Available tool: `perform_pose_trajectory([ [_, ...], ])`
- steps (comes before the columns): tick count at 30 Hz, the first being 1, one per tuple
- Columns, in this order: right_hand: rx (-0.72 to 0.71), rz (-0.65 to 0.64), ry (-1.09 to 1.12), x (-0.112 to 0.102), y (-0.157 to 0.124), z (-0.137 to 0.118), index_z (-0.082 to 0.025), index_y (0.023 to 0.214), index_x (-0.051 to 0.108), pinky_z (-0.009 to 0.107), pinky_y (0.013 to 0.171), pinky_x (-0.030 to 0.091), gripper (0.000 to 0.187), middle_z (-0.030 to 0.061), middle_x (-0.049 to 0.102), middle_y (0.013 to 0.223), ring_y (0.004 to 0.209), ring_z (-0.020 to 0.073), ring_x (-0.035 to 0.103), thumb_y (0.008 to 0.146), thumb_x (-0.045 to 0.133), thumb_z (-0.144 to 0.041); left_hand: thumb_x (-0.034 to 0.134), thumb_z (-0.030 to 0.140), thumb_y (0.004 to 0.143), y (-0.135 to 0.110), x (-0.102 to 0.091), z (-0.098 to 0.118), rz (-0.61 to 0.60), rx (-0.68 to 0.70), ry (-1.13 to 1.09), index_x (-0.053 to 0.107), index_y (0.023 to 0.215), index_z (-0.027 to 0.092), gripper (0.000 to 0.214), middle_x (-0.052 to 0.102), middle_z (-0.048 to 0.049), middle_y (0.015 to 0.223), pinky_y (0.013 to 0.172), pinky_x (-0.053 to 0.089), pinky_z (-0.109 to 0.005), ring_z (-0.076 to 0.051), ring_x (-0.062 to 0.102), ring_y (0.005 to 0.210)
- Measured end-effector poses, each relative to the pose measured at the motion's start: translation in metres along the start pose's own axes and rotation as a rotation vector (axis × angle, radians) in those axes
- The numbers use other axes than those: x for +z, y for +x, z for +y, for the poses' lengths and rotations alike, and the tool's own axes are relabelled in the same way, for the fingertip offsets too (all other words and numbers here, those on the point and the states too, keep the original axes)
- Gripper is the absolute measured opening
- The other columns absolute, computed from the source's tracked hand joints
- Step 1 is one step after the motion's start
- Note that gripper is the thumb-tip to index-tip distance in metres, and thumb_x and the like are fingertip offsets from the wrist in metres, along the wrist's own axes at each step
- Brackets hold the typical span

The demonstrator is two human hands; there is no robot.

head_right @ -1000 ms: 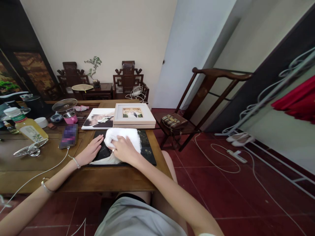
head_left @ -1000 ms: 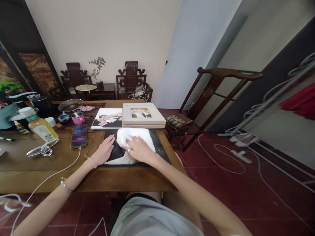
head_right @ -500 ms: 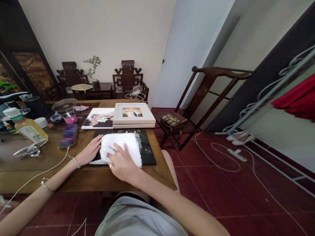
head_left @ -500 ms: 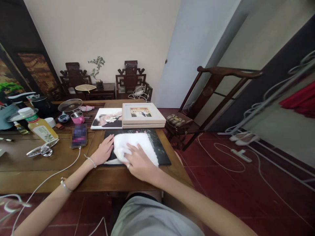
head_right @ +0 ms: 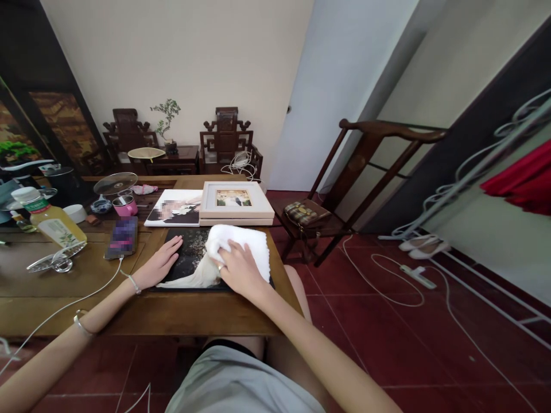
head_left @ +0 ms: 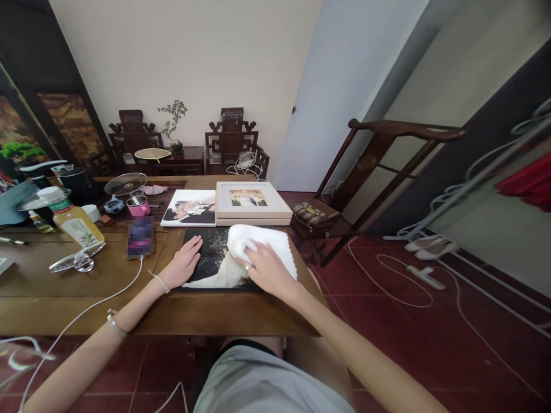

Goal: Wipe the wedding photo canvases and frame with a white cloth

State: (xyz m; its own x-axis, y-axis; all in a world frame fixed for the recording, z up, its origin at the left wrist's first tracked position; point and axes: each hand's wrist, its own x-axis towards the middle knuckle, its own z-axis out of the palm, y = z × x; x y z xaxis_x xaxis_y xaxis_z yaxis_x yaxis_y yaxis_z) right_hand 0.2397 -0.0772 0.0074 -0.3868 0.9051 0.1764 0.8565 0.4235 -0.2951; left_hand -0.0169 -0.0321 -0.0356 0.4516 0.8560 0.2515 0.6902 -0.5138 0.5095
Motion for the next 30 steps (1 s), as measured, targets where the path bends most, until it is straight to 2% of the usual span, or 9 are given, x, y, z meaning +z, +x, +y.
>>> perform_pose_trajectory([
  [3, 0.011, 0.005, -0.035, 0.005, 0.02, -0.011, -0.018, 0.113, 0.061, 0.06, 0.1, 0.026, 0.031, 0.0139, 0.054, 0.13, 0.128, 0.0335, 0.036, 0.092, 0.039, -0.025, 0.03, 0.044, 0.094, 0.001, -0.008, 0.01, 0.087, -0.029, -0.108, 0.043, 0.136, 0.013, 0.053, 0.038, -0.0109, 0.146, 0.115, 0.021, -0.041, -0.021, 0.032, 0.136],
  [6, -0.129, -0.024, -0.008, 0.012, 0.026, -0.038, -0.023, 0.111, 0.062, 0.063, 0.102, 0.021, 0.028, 0.0085, 0.047, 0.138, 0.131, 0.032, 0.031, 0.09, 0.042, -0.024, 0.028, 0.047, 0.095, 0.002, -0.016, 0.02, 0.216, -0.084, -0.241, 0.042, 0.136, 0.011, 0.057, 0.041, -0.0106, 0.144, 0.115, 0.021, -0.038, -0.021, 0.035, 0.135],
  [10, -0.377, -0.109, 0.068, 0.015, 0.014, -0.065, -0.023, 0.107, 0.063, 0.062, 0.106, 0.017, 0.027, 0.0042, 0.042, 0.144, 0.136, 0.03, 0.026, 0.084, 0.049, -0.02, 0.022, 0.048, 0.096, 0.001, -0.022, 0.022, 0.254, -0.123, -0.349, 0.043, 0.136, 0.01, 0.059, 0.043, -0.0088, 0.143, 0.114, 0.022, -0.037, -0.02, 0.037, 0.134],
  [14, -0.499, -0.158, 0.142, 0.006, -0.013, -0.066, -0.02, 0.101, 0.066, 0.054, 0.109, 0.018, 0.024, 0.0083, 0.049, 0.138, 0.135, 0.0254, 0.029, 0.082, 0.051, -0.016, 0.017, 0.049, 0.096, 0.001, -0.02, 0.018, 0.238, -0.111, -0.36, 0.044, 0.136, 0.013, 0.06, 0.044, -0.0069, 0.143, 0.114, 0.023, -0.038, -0.019, 0.038, 0.133],
  [17, -0.43, -0.144, 0.182, -0.005, -0.031, -0.056, -0.017, 0.095, 0.067, 0.043, 0.109, 0.024, 0.019, 0.0138, 0.057, 0.128, 0.129, 0.0225, 0.04, 0.085, 0.053, -0.024, 0.021, 0.051, 0.096, 0.001, -0.016, 0.021, 0.215, -0.114, -0.295, 0.047, 0.134, 0.014, 0.059, 0.046, -0.0075, 0.141, 0.114, 0.024, -0.039, -0.02, 0.04, 0.132],
  [21, -0.204, -0.105, 0.161, -0.016, -0.033, -0.037, -0.016, 0.097, 0.067, 0.037, 0.101, 0.034, 0.032, 0.0134, 0.065, 0.112, 0.112, 0.0247, 0.055, 0.093, 0.044, -0.037, 0.034, 0.052, 0.092, 0.0, -0.011, 0.023, 0.141, -0.039, -0.157, 0.05, 0.131, 0.013, 0.058, 0.047, -0.0102, 0.139, 0.112, 0.028, -0.04, -0.023, 0.041, 0.131],
  [25, 0.029, -0.064, 0.162, -0.016, -0.007, -0.014, -0.016, 0.102, 0.064, 0.034, 0.087, 0.041, 0.036, 0.0133, 0.067, 0.105, 0.1, 0.0272, 0.06, 0.094, 0.037, -0.038, 0.046, 0.048, 0.088, -0.001, -0.008, 0.02, 0.047, 0.067, -0.052, 0.058, 0.124, 0.016, 0.05, 0.053, -0.0099, 0.134, 0.109, 0.034, -0.044, -0.025, 0.046, 0.128],
  [28, 0.066, -0.035, 0.271, -0.011, 0.022, -0.008, -0.017, 0.107, 0.062, 0.032, 0.085, 0.042, 0.038, 0.0119, 0.067, 0.108, 0.101, 0.0266, 0.06, 0.095, 0.034, -0.041, 0.048, 0.044, 0.088, -0.001, -0.007, 0.018, 0.046, 0.09, -0.031, 0.058, 0.123, 0.015, 0.047, 0.053, -0.0102, 0.133, 0.108, 0.035, -0.045, -0.026, 0.045, 0.128],
  [30, 0.065, -0.03, 0.321, -0.008, 0.044, -0.013, -0.017, 0.108, 0.061, 0.032, 0.085, 0.042, 0.041, 0.0124, 0.066, 0.111, 0.103, 0.0275, 0.059, 0.094, 0.035, -0.045, 0.048, 0.043, 0.088, -0.002, -0.007, 0.017, 0.046, 0.094, -0.025, 0.058, 0.123, 0.014, 0.046, 0.054, -0.0109, 0.132, 0.108, 0.036, -0.044, -0.026, 0.046, 0.127],
])
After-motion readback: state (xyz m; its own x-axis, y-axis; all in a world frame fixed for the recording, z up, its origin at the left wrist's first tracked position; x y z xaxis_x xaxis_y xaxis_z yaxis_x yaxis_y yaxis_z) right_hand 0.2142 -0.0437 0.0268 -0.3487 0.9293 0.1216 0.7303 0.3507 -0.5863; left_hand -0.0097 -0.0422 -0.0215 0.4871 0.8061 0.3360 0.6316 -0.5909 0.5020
